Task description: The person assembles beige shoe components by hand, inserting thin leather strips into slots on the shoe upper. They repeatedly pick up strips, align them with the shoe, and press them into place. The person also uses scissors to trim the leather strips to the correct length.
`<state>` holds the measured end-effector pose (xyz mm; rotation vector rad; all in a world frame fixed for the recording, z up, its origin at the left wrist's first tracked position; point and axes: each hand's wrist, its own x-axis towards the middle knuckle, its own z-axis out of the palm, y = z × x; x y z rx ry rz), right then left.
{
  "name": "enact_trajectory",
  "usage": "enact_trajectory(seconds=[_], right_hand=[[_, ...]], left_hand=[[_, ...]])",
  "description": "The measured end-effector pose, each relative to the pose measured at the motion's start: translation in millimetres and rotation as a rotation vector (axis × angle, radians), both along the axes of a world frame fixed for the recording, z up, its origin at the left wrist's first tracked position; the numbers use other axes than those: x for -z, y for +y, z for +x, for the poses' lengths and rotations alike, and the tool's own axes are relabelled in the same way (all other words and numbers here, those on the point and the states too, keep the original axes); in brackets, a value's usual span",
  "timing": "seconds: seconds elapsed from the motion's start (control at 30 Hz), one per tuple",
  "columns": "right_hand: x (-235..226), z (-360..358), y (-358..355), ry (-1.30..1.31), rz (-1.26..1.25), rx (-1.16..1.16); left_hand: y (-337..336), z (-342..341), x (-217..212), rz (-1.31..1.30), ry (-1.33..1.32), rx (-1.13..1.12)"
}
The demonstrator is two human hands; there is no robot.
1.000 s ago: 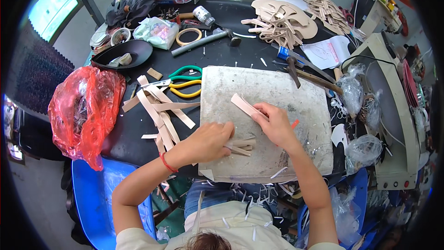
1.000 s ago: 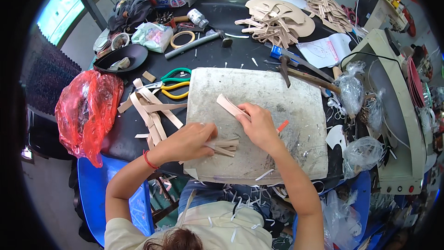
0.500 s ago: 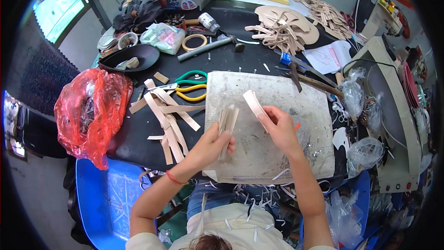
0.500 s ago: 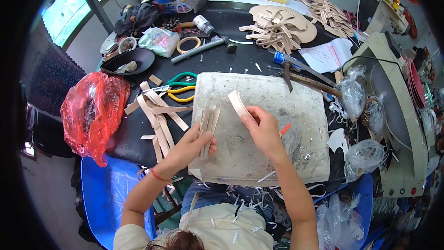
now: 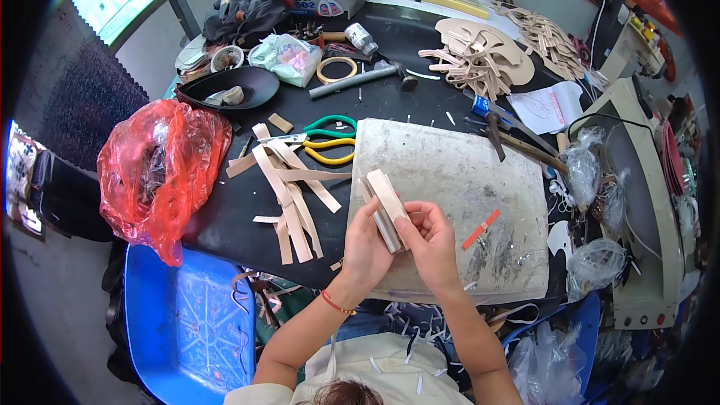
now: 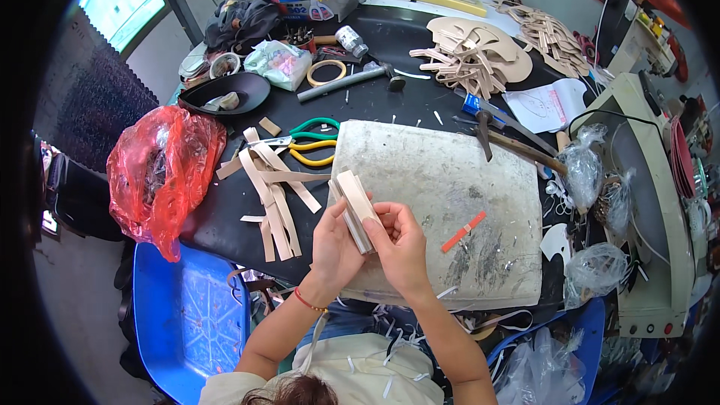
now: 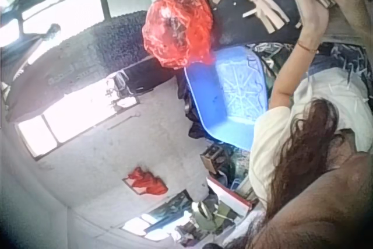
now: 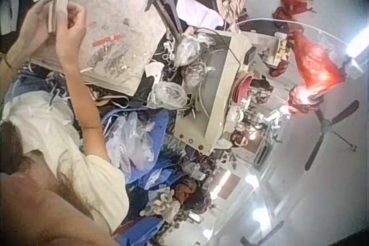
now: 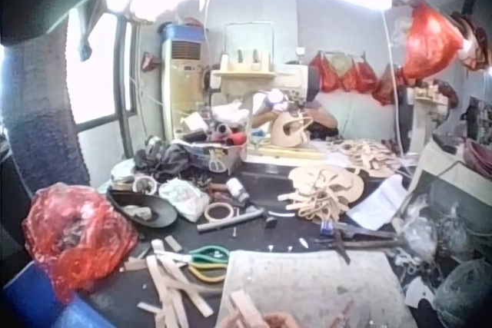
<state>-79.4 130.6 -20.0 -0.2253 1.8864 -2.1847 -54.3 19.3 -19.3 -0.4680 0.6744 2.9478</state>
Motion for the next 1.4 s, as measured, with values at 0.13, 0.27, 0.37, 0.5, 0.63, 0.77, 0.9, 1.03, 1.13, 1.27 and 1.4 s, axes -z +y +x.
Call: enact_trajectory(seconds=[0.13, 0.27, 0.37, 0.5, 0.63, 0.77, 0.9, 1.03, 1.13, 1.27, 1.4], right_hand=[[-3, 8, -9, 0.096, 0.123, 0.079], [-4, 15, -3, 0.475, 0.454, 0.102], [-26, 11, 9, 0.487, 0.553, 0.088], [-24, -22, 12, 0.129, 0.064, -0.111], [-10, -38, 16, -0.332, -0.315, -0.611], [-36, -33, 23, -0.288, -0.179, -0.754], [-48, -22, 48, -0.394, -0.226, -0.791], [-34, -17, 62, 0.022, -0.15, -0.596], [-44, -36, 112, 0.287, 0.332, -0.311], [-5, -101, 238, 0.956, 1.464, 0.362], [31, -120, 327, 1.041, 1.954, 0.239]], left_hand=[[8, 1, 7, -0.309, -0.016, -0.052], [2, 1, 9, -0.294, 0.07, -0.044], [-7, 2, -1, -0.426, 0.043, -0.08], [-13, 13, -17, -0.451, 0.093, 0.267], [-2, 15, -18, -0.45, 0.156, 0.447], [-12, 23, -8, -0.467, 0.077, 0.505], [-1, 29, -16, -0.357, 0.225, 0.614], [11, 33, -21, -0.436, 0.149, 0.768], [7, 31, -28, -0.497, 0.123, 0.642], [-21, 32, -34, -0.61, 0.074, 0.396], [-8, 32, -24, -0.588, 0.083, 0.375]])
